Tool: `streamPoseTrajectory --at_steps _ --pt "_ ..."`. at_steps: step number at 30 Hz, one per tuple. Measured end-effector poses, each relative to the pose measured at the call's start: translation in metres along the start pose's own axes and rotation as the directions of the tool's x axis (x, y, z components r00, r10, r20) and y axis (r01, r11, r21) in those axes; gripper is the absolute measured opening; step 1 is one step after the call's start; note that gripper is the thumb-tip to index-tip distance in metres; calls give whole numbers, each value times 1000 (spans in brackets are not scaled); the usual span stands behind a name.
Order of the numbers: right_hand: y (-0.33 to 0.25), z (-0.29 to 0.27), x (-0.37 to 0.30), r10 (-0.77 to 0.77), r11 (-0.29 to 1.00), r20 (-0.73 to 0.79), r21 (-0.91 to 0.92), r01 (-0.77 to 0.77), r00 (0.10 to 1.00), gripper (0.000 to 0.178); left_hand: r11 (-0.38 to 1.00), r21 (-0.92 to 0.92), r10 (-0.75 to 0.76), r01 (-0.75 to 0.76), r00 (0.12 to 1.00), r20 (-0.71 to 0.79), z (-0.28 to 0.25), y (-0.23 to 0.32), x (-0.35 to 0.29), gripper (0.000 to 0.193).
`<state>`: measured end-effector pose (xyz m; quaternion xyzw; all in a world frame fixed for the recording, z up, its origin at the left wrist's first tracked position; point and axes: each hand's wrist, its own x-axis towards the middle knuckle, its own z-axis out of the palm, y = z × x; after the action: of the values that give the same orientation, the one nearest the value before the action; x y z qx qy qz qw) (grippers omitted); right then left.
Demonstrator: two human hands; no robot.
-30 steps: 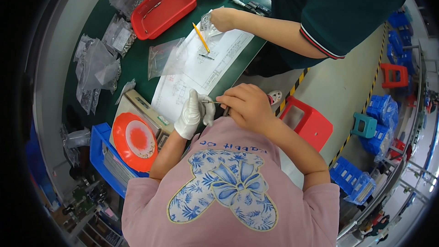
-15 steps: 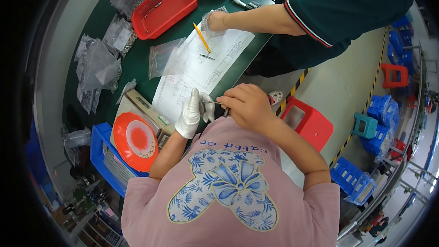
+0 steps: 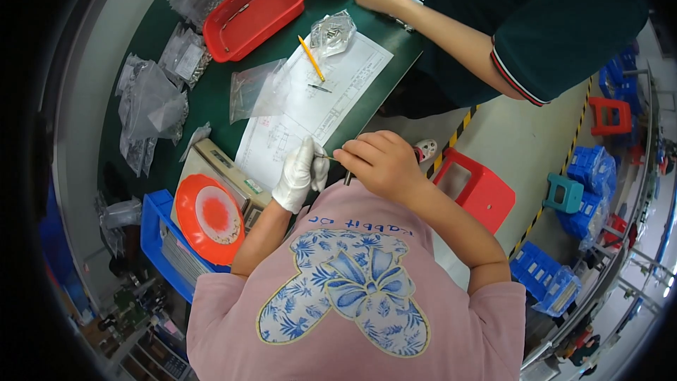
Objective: Inspecting and assembling small metal hardware components at a manufacturing workbench.
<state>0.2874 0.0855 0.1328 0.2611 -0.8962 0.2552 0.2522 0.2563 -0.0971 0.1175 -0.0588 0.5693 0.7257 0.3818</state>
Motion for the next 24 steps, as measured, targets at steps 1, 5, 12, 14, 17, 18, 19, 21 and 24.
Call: streamPoseTrajectory --at_steps 1,5,12,14,17,18,19,21,24 --pt "1 0 0 29 999 -2 32 -28 1000 18 998 -34 51 -52 998 -26 2 -2 0 36" --pt "2 -3 1 96 992 73 78 -102 993 20 965 -200 170 -168 985 -11 7 -6 0 30" --pt "3 1 -1 230 945 93 216 -245 969 23 954 -270 117 -132 991 -70 -2 -14 4 17" --pt "4 2 -2 287 907 96 292 -303 953 22 914 -391 92 -107 994 -57 -3 -12 3 18" --pt "4 1 -2 300 890 116 322 -321 947 22 943 -327 52 -62 998 -39 -7 -9 3 19" --pt "5 1 -3 279 903 113 308 -301 954 22 962 -271 16 -29 999 -51 -7 -9 3 19" --pt "5 1 -3 258 914 110 293 -280 960 22 977 -214 -19 5 998 -64 -8 -8 3 20" --pt "6 -2 -3 245 916 119 297 -270 962 23 993 -115 -32 27 998 -47 -11 -3 1 18" --pt "6 -2 -1 226 916 112 313 -250 968 23 1000 13 -3 3 999 -49 -9 -2 -1 19"
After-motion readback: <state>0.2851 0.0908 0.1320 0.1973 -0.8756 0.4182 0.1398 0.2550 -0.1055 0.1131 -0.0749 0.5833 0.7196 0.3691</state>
